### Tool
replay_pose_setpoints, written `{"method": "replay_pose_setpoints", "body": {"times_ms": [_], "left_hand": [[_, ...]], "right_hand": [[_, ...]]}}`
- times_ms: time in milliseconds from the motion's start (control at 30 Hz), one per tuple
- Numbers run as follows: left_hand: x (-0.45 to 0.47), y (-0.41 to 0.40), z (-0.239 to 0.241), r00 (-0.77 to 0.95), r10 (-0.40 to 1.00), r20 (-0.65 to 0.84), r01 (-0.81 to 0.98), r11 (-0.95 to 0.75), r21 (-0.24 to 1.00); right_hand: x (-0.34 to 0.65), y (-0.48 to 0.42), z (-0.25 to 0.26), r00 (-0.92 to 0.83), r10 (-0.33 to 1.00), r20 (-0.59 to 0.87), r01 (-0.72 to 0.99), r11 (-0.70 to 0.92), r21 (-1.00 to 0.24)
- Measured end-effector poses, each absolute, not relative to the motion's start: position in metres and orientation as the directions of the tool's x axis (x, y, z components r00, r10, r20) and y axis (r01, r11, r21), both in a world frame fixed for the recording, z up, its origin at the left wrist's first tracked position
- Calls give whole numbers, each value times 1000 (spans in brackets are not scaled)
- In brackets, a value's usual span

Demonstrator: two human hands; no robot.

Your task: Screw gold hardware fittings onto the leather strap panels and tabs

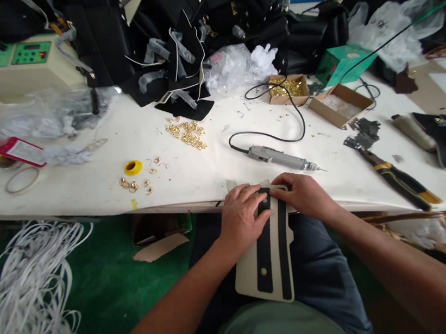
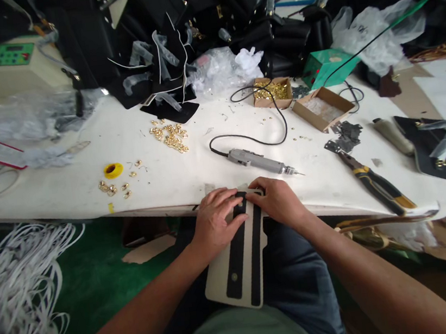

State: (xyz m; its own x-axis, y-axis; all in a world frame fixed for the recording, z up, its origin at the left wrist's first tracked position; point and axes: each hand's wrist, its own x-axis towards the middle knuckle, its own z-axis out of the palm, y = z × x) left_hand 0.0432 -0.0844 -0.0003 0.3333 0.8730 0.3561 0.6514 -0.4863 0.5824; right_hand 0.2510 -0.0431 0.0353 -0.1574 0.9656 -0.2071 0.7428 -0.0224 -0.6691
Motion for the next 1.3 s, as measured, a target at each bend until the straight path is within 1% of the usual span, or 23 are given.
{"method": "replay_pose_setpoints", "body": {"times_ms": [100,167,233,300,333,367,433,500,567,600,667,700,733,767,800,833,867,900,933,1000,1100,1167,1300], "left_hand": [[41,-83,-5,328,868,374,631,-495,597],[41,-81,-6,312,873,375,633,-485,603],[41,-78,-7,297,882,366,647,-468,602],[42,-75,-7,293,889,352,658,-454,600],[42,-75,-6,295,892,343,660,-450,601],[42,-74,-6,296,894,335,661,-445,604],[41,-74,-6,294,899,324,659,-436,612],[41,-74,-6,290,904,315,658,-427,620],[41,-75,-7,289,906,309,658,-422,623],[41,-75,-8,289,907,307,658,-421,624],[42,-75,-9,286,906,311,654,-422,628],[42,-75,-9,285,906,314,651,-423,630],[42,-75,-9,284,905,317,648,-425,632],[42,-75,-9,285,904,319,647,-427,632],[42,-75,-9,286,904,319,647,-428,632],[43,-75,-8,287,904,318,649,-427,630],[43,-75,-7,287,904,316,652,-427,626],[43,-75,-7,287,904,317,655,-427,623],[43,-75,-6,288,903,318,658,-428,620],[43,-75,-5,290,903,316,662,-428,615],[43,-75,-4,296,907,298,669,-420,614],[43,-75,-4,300,911,282,673,-411,614],[43,-75,-4,291,916,277,675,-402,618]], "right_hand": [[252,-48,35,-150,970,-193,776,-6,-631],[256,-47,36,-146,982,-123,810,48,-584],[261,-41,39,-143,989,42,846,144,-513],[267,-28,42,-145,965,216,888,224,-401],[269,-20,42,-151,952,267,912,238,-335],[270,-12,41,-161,946,283,933,240,-270],[273,4,36,-192,957,220,957,232,-174],[276,16,30,-211,970,124,962,228,-149],[280,21,27,-218,972,86,953,231,-197],[282,21,28,-209,974,90,940,225,-255],[285,16,36,-162,984,80,861,181,-475],[285,12,41,-126,990,63,761,137,-634],[282,7,48,-90,995,39,602,86,-794],[278,1,55,-59,998,15,389,37,-921],[271,-6,61,-34,999,-3,154,2,-988],[262,-13,67,-3,1000,-6,-58,-6,-998],[253,-20,73,37,999,2,-212,10,-977],[242,-26,77,80,997,21,-297,44,-954],[232,-32,80,126,990,57,-325,95,-941],[215,-39,82,201,964,172,-271,224,-936],[199,-43,77,208,922,328,-149,361,-920],[195,-43,71,180,914,364,-101,385,-917],[191,-40,62,122,926,357,-58,366,-929]]}}
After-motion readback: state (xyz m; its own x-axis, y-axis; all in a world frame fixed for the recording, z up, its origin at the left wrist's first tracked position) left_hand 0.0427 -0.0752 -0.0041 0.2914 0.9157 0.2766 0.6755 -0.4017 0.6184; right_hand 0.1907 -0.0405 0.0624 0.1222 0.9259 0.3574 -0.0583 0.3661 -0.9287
